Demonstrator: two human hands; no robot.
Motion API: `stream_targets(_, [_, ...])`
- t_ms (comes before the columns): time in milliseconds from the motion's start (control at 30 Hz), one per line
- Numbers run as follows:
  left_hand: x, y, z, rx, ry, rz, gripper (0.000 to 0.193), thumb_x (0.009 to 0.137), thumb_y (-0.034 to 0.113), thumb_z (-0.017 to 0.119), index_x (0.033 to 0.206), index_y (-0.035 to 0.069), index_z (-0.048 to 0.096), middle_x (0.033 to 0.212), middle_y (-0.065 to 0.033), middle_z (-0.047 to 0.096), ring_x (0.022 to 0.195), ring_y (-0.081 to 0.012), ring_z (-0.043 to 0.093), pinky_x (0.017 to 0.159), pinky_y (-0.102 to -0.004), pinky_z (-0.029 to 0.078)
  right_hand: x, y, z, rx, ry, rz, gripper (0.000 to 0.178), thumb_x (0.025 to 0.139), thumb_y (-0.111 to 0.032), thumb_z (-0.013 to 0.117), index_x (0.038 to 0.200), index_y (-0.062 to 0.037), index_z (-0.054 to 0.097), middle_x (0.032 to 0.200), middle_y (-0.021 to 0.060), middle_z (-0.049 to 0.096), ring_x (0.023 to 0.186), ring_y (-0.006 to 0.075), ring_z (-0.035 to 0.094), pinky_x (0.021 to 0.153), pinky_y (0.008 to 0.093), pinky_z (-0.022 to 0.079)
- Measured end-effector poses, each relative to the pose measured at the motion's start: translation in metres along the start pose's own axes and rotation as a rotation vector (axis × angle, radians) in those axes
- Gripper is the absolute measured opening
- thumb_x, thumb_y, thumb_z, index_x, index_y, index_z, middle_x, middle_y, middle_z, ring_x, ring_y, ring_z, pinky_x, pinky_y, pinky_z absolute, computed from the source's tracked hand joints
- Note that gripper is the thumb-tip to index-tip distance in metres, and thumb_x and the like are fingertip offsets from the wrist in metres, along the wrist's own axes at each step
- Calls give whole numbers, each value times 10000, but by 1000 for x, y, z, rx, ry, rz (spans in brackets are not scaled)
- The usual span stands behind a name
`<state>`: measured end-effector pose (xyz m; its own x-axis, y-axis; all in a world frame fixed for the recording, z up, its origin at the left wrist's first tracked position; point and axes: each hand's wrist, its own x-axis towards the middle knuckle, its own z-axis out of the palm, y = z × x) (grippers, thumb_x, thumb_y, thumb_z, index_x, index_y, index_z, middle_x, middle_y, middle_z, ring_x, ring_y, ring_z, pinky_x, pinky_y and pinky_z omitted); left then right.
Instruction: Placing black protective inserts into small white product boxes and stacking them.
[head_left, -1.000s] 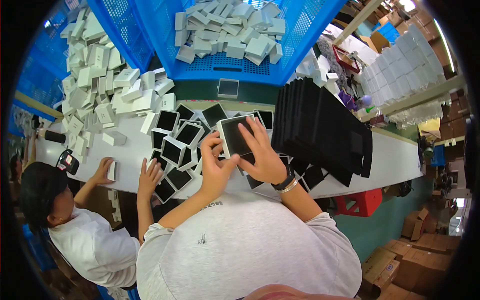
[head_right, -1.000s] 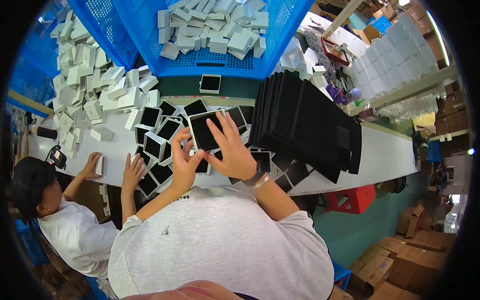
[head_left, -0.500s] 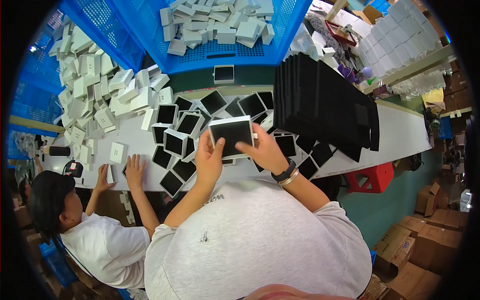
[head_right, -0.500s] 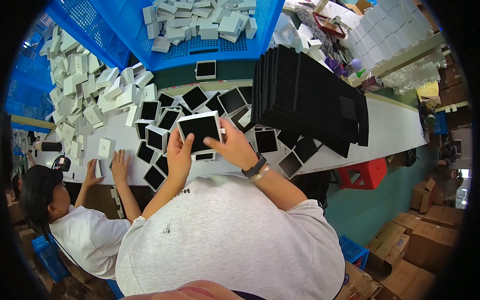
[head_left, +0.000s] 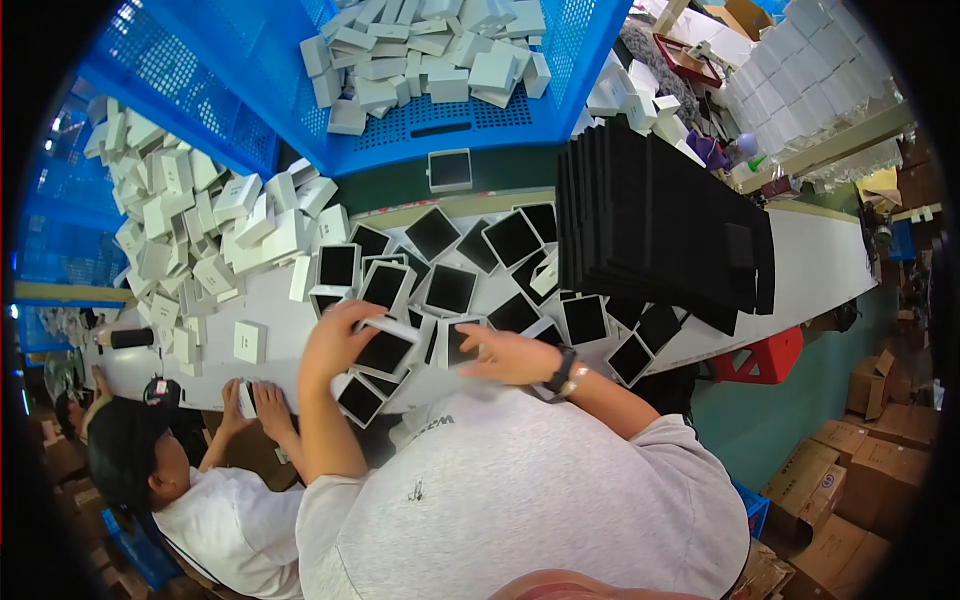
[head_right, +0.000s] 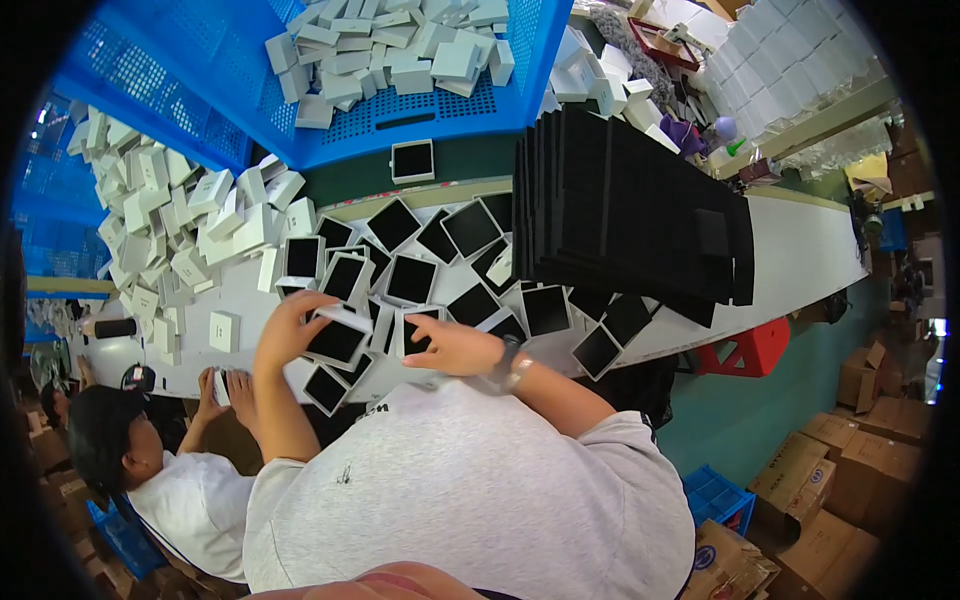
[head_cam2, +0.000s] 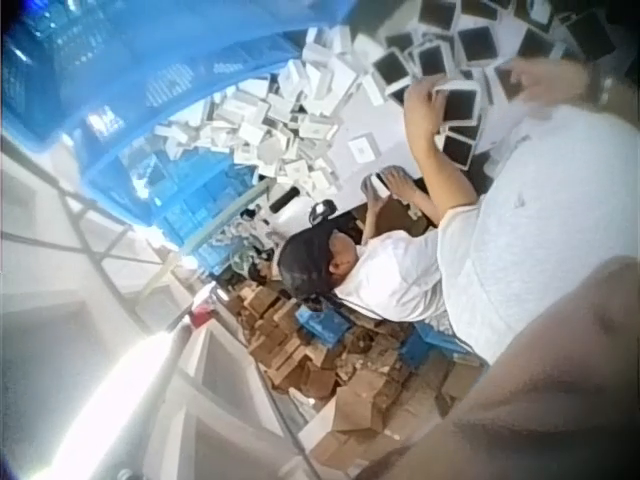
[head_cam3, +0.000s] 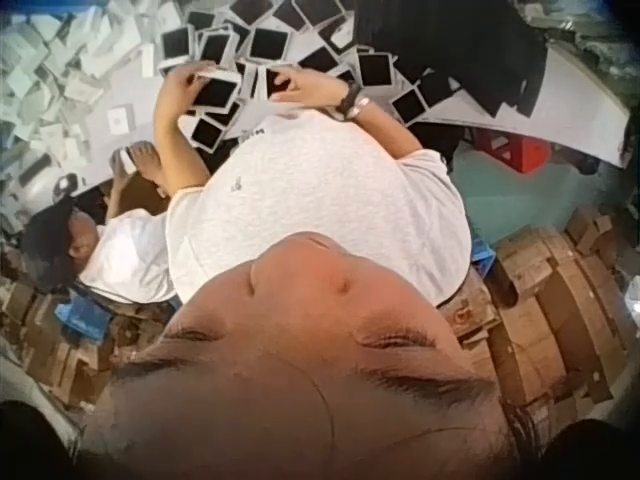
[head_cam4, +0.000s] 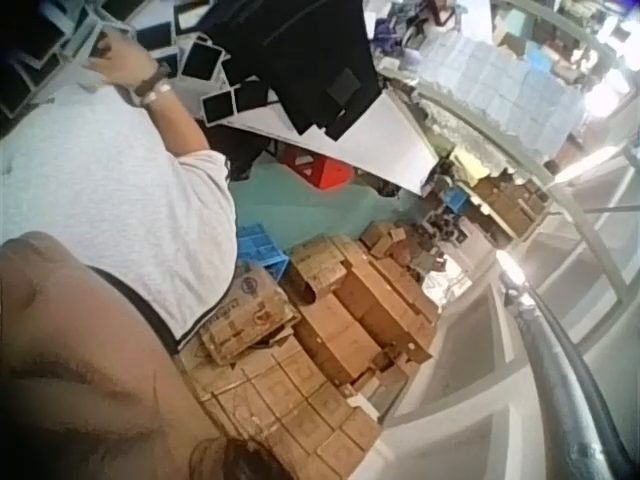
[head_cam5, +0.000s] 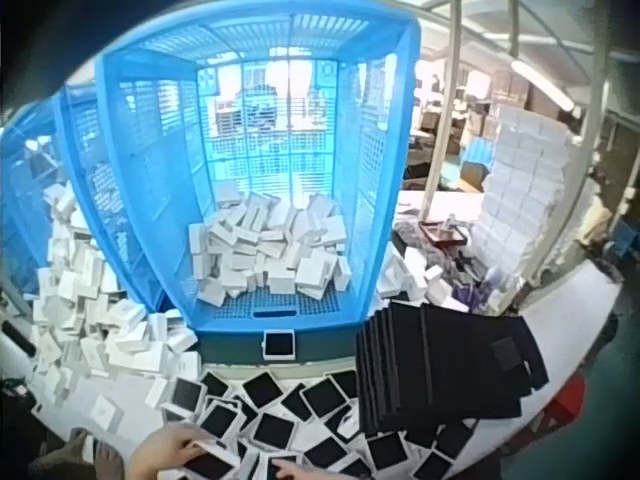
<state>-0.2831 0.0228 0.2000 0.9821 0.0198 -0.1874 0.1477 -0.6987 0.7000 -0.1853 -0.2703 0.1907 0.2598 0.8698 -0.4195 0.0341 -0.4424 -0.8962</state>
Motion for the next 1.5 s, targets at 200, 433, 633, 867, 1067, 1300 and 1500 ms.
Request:
stream_targets(200, [75,17,-57,520,451,-34,721,678,281,772,1317,142,468,1399,-137,376,1320,-366,281,1049,-519,230,-84,5,-167,-339,1505,-154,416,781,-124,673,1161,-20,539,1148,146,553,1055,280,533,917,366,420])
stream_targets(433, [352,14,-9,261,710,309,813,703,194,731,1397,104,317,1442,-160,305,1315,-377,295,1079,-470,241,-159,177,-246,-624,1567,1181,711,827,-683,437,1401,-278,329,1409,186,343,1216,447,395,967,564,333])
stream_targets(633, [479,-39,44,543,547,-22,681,770,151,621,1388,157,334,1424,-81,341,1333,-339,288,1081,-526,220,-200,213,-243,-985,1554,712,423,887,-289,589,1205,-23,509,1137,189,530,1056,363,510,895,440,427])
stream_targets(867, [416,-55,58,638,680,65,135,789,115,558,902,118,632,1112,-50,517,1196,-282,424,1030,-584,256,-228,189,-260,-1063,1471,548,298,920,-194,499,1134,9,539,991,226,607,882,398,591,730,445,499])
stream_targets(1067, [225,59,40,240,786,381,285,671,-61,607,886,118,661,1330,-204,403,1277,-492,280,1050,-533,258,-170,89,-218,-147,1863,-169,288,893,-132,566,1127,35,575,937,114,653,783,160,618,702,292,498])
stream_targets(1300, [70,106,66,-6,445,561,257,627,-72,598,776,128,656,1390,-187,339,1316,-461,271,1054,-499,284,-46,-39,-95,205,1004,-310,282,870,-31,566,1144,33,571,809,-20,568,679,33,483,593,174,399])
stream_targets(1500, [22,115,69,-43,364,592,261,594,-85,618,757,117,641,1393,-181,340,1313,-447,284,1033,-479,322,-44,-42,-36,-94,999,-222,277,876,-54,534,1145,5,561,808,79,588,703,158,553,650,281,454])
